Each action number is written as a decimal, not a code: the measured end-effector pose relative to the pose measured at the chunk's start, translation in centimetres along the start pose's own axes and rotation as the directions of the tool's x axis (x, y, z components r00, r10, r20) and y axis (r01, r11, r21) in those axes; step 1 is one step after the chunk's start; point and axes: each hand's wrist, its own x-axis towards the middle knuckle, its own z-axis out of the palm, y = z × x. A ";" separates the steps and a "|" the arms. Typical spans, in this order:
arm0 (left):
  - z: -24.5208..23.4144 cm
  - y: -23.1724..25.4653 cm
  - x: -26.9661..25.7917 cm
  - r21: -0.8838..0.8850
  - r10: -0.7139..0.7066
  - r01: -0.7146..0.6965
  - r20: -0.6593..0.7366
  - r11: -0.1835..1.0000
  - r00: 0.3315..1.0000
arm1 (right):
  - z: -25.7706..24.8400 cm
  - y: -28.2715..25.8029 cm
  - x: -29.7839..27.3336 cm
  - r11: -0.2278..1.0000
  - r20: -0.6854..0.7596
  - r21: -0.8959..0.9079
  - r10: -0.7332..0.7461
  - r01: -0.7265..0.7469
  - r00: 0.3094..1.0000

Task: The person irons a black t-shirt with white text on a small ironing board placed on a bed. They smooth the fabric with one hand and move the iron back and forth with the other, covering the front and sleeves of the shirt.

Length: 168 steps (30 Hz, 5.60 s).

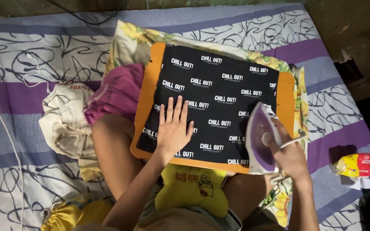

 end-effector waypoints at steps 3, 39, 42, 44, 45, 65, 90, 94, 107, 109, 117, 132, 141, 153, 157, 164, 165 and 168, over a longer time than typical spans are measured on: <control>0.0 -0.1 0.1 -0.076 0.019 -0.024 -0.064 0.997 0.998 | 0.0 -0.6 0.0 1.000 -0.012 -0.007 0.006 -0.007 1.000; -4.6 1.2 -2.6 0.054 0.036 -0.044 0.144 0.998 0.989 | 3.0 -8.9 13.2 0.997 -0.064 0.016 0.073 -0.072 0.995; -5.4 -0.2 -3.3 0.148 -0.123 0.113 0.062 0.983 0.990 | 2.9 -9.1 12.7 0.998 -0.065 0.002 0.067 -0.067 0.996; -5.7 -1.6 -3.6 0.149 -0.138 0.129 0.053 0.980 0.989 | 2.5 -9.3 12.2 1.000 -0.036 0.000 0.018 -0.018 0.999; -5.9 -2.3 -3.7 0.150 -0.152 0.143 0.046 0.978 0.987 | 2.2 -9.3 11.9 1.000 -0.006 0.001 -0.028 0.028 1.000; -7.9 -5.9 -2.1 -0.384 -0.324 0.446 0.341 0.809 0.882 | 6.6 -9.5 6.1 0.916 0.544 -0.132 -0.253 0.379 0.800; -5.0 -4.1 -3.7 0.310 -0.069 0.105 -0.126 0.945 0.990 | 2.8 -8.2 6.1 0.933 0.265 -0.355 0.043 0.056 0.963; -5.3 -3.8 -3.6 0.329 -0.070 0.107 -0.125 0.938 0.990 | 1.5 -7.1 6.4 0.929 0.203 -0.366 0.143 -0.060 0.969; -5.2 -3.3 -3.4 0.353 -0.055 0.123 -0.197 0.928 0.979 | -1.7 -3.5 9.7 0.935 -0.069 -0.264 0.226 -0.237 0.972; -4.9 -2.9 -3.4 0.363 -0.044 0.123 -0.220 0.923 0.975 | -1.7 -3.4 10.1 0.937 -0.103 -0.249 0.227 -0.246 0.969; -5.1 2.5 -1.4 0.116 0.046 -0.051 0.043 0.992 0.998 | -1.6 -3.9 10.1 0.925 -0.082 -0.211 0.306 -0.317 0.948; -2.7 3.5 -1.6 -0.080 0.076 -0.058 0.248 0.995 0.966 | 0.4 -0.7 2.7 0.936 -0.096 -0.247 0.233 -0.249 0.968; -2.7 3.5 -1.4 -0.058 0.084 -0.072 0.267 0.996 0.960 | 0.6 -1.7 1.7 0.930 -0.080 -0.252 0.254 -0.266 0.964; -2.3 3.3 -1.7 -0.020 0.074 -0.072 0.214 0.997 0.974 | -1.3 -3.0 7.7 0.934 -0.093 -0.265 0.222 -0.239 0.971; -2.2 3.3 -1.6 -0.019 0.089 -0.087 0.202 0.996 0.975 | -2.8 -2.4 9.4 0.932 -0.121 -0.266 0.222 -0.247 0.968; -1.9 3.2 -1.7 0.026 0.074 -0.081 0.200 0.996 0.977 | -4.6 -1.9 8.8 0.935 -0.129 -0.255 0.219 -0.245 0.967; -1.9 3.1 -1.8 0.034 0.064 -0.072 0.200 0.997 0.978 | -4.8 -2.2 8.0 0.939 -0.110 -0.242 0.224 -0.244 0.969; -2.2 3.1 -1.8 0.057 0.059 -0.073 0.213 0.996 0.975 | -5.1 -3.2 6.1 0.950 -0.049 -0.210 0.228 -0.233 0.972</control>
